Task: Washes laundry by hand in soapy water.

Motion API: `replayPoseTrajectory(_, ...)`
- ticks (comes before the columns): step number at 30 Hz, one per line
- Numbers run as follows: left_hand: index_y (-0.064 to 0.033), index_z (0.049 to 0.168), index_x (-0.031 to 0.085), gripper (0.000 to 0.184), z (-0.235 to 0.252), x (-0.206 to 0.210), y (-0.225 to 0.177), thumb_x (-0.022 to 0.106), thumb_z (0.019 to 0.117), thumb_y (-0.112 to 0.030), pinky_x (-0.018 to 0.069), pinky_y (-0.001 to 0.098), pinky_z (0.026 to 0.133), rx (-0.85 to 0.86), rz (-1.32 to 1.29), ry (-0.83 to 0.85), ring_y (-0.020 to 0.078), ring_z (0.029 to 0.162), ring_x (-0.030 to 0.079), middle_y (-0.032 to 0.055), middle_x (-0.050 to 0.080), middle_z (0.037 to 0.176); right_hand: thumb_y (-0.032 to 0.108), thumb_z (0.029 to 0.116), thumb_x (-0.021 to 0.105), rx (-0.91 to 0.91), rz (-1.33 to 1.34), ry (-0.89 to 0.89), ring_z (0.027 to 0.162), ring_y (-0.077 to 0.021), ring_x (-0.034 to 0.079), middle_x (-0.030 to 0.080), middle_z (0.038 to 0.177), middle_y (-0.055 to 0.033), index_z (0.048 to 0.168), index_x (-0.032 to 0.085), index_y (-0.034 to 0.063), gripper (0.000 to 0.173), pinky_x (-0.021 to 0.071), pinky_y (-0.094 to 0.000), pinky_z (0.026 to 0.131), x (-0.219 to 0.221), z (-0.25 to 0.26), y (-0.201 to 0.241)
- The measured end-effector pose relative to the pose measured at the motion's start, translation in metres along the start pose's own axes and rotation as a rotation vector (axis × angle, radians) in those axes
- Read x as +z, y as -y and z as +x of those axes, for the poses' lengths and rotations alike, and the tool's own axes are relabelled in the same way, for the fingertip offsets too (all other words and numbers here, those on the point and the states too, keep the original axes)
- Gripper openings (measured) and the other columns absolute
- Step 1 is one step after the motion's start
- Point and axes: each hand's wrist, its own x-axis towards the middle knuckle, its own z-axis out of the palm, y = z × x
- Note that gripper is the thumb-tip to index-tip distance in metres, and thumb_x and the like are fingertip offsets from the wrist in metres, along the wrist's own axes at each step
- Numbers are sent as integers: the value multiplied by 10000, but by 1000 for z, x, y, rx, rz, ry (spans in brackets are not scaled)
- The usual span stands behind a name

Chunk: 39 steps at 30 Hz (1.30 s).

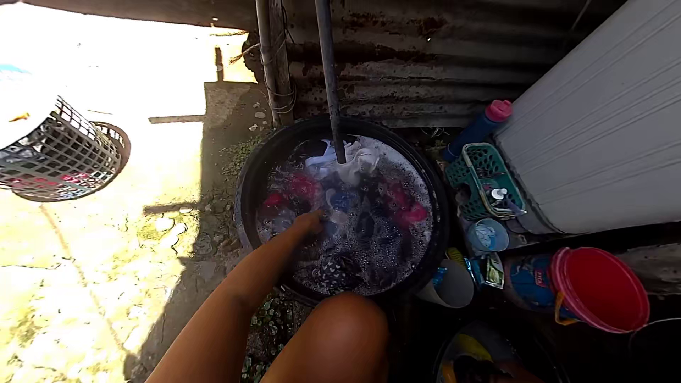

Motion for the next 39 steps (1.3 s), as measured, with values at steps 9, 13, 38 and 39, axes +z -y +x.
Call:
replayPoseTrajectory(9, -18, 1139, 689, 378, -176, -163, -131, 611, 1030, -371, 508, 499, 868, 712, -210, -313, 229, 928, 654, 142, 698, 1002, 288, 977, 682, -917, 340, -279, 1234, -285, 629, 591, 1402, -205, 1513, 433, 15, 651, 530, -436, 1015, -48, -84, 296)
replayPoseTrajectory(13, -126, 1319, 572, 572, -221, -208, -157, 754, 885, -450, 536, 346, 970, 834, -127, -304, 73, 1067, 650, 24, 689, 1159, 183, 936, 738, -1229, 615, -534, 1189, -208, 645, 612, 1367, -172, 1500, 407, 21, 673, 552, -404, 994, -56, -106, 367)
replayPoseTrajectory(38, -169, 1617, 313, 628, 9, 58, -73, 532, 1029, -140, 390, 632, 1120, 228, -15, -18, 482, 1411, 429, 240, 279, 1644, 189, 1049, 494, -246, -93, -272, 1373, -391, 520, 524, 1500, -207, 1572, 395, 113, 538, 420, -613, 1099, 34, 67, 395)
replayPoseTrajectory(39, -144, 1614, 311, 696, 7, 59, -73, 583, 978, -68, 392, 650, 1112, 209, 25, 21, 504, 1422, 403, 264, 224, 1656, 188, 1038, 522, -278, -8, -255, 1399, -375, 493, 512, 1511, -205, 1554, 425, 93, 533, 388, -593, 1135, 35, 68, 392)
